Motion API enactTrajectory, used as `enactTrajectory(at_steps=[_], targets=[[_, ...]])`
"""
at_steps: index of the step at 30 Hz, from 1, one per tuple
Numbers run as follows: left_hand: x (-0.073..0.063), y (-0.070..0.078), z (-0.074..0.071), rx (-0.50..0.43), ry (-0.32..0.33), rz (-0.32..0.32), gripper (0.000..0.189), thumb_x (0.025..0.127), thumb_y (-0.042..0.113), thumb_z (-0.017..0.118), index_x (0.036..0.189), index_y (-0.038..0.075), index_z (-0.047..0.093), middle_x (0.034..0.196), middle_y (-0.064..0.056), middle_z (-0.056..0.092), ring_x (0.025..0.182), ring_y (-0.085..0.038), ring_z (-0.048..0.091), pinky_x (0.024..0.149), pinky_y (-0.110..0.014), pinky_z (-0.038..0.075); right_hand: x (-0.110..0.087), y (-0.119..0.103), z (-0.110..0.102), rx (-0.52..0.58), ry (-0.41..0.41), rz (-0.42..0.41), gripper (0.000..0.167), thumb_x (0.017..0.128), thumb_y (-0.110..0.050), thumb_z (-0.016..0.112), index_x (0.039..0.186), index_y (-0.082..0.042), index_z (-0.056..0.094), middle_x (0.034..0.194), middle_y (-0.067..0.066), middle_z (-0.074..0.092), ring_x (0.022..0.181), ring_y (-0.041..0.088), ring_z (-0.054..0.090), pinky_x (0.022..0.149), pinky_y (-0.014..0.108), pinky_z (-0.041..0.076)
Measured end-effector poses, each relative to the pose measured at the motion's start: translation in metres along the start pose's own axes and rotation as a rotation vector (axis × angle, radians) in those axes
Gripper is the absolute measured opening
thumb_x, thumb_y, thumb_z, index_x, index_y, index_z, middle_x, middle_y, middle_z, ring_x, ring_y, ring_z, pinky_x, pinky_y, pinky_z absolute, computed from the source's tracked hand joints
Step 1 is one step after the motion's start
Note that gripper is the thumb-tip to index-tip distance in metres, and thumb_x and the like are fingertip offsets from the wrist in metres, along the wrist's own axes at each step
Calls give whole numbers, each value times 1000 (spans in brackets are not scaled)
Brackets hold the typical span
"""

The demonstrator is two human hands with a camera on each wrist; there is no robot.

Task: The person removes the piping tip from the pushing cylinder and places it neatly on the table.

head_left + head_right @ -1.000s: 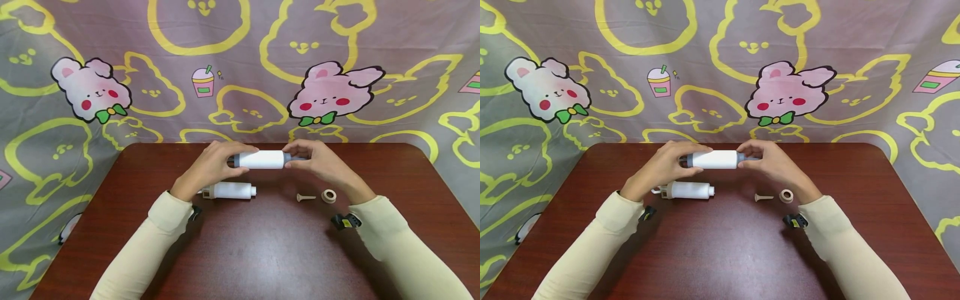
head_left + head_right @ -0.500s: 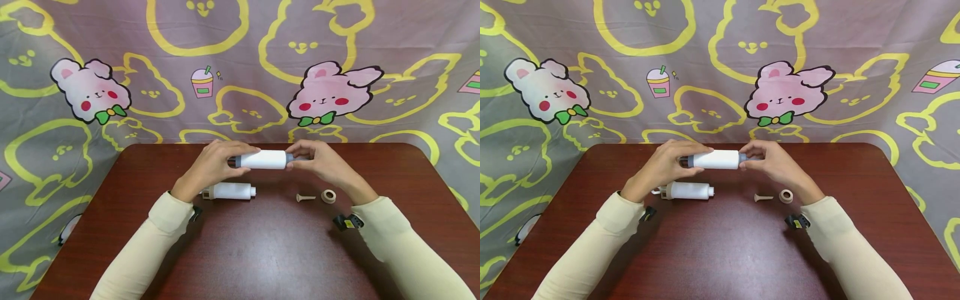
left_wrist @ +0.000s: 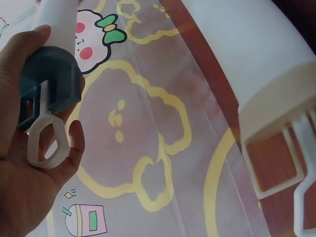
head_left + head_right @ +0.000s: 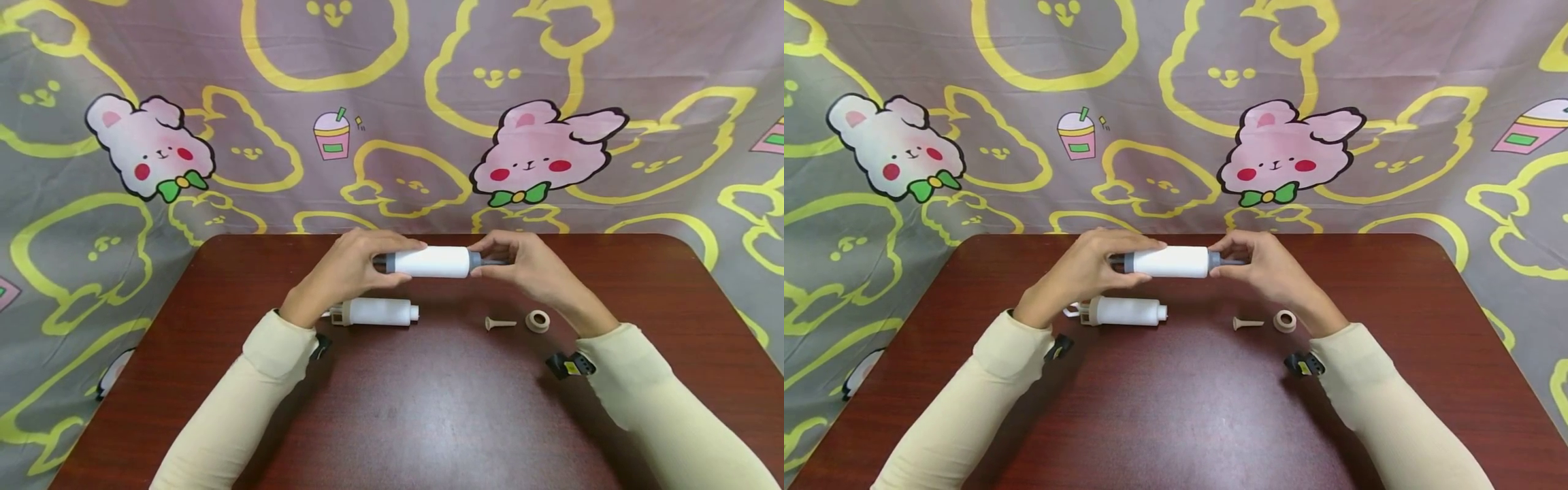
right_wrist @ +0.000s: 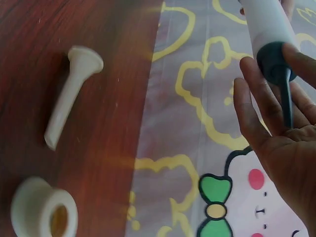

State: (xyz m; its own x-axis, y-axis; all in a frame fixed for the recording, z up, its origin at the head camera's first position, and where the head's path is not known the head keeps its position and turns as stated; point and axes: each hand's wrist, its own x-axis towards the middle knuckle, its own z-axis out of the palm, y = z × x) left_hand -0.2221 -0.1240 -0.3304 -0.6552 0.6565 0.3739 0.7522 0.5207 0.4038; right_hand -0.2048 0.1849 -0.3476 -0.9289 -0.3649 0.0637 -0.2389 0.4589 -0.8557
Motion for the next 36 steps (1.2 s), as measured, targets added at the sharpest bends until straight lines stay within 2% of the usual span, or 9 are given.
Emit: enactTrajectory(at_steps=[5,11,16,23,29,36], targets=[[-1,0,0,-53,-19,-52,49,84,20,90,131,23,76,123,2,78,107,-14,72,87,-37,57,-1,-2,3,-10,26,-32,33,89,-10,84,120,-8,75,113,13,76,97,21,74,81,20,58],[0,-2,1,-74,-35,-92,49,84,22,90,130,24,76,123,2,78,106,-14,72,87,-36,56,-3,0,8,-3,64,-92,33,87,-7,84,119,-7,74,113,12,76,95,8,73,82,16,57],[-1,-2,2,-85,-47,-117,49,84,23,90,131,26,75,124,3,77,107,-13,72,88,-36,57,-6,1,7,1,61,-103,32,89,-9,83,120,-8,73,114,10,74,96,10,73,82,18,58],[-3,-1,2,-81,-35,-77,50,84,22,90,132,26,75,126,4,77,110,-13,72,89,-38,58,-8,0,3,4,46,-50,25,97,-22,76,119,-10,72,103,8,75,88,13,72,79,23,58],[-3,1,0,-69,-25,-31,50,85,21,89,132,25,75,127,3,76,111,-13,72,87,-37,57,-6,1,1,54,-17,-36,25,100,-21,72,122,-7,70,104,9,76,89,17,76,82,25,59],[-5,2,-2,-64,-8,0,49,84,20,90,131,23,75,125,3,77,111,-13,72,88,-37,57,-5,3,0,68,-69,-27,26,103,-22,69,124,-8,66,96,11,79,92,21,77,89,25,54]])
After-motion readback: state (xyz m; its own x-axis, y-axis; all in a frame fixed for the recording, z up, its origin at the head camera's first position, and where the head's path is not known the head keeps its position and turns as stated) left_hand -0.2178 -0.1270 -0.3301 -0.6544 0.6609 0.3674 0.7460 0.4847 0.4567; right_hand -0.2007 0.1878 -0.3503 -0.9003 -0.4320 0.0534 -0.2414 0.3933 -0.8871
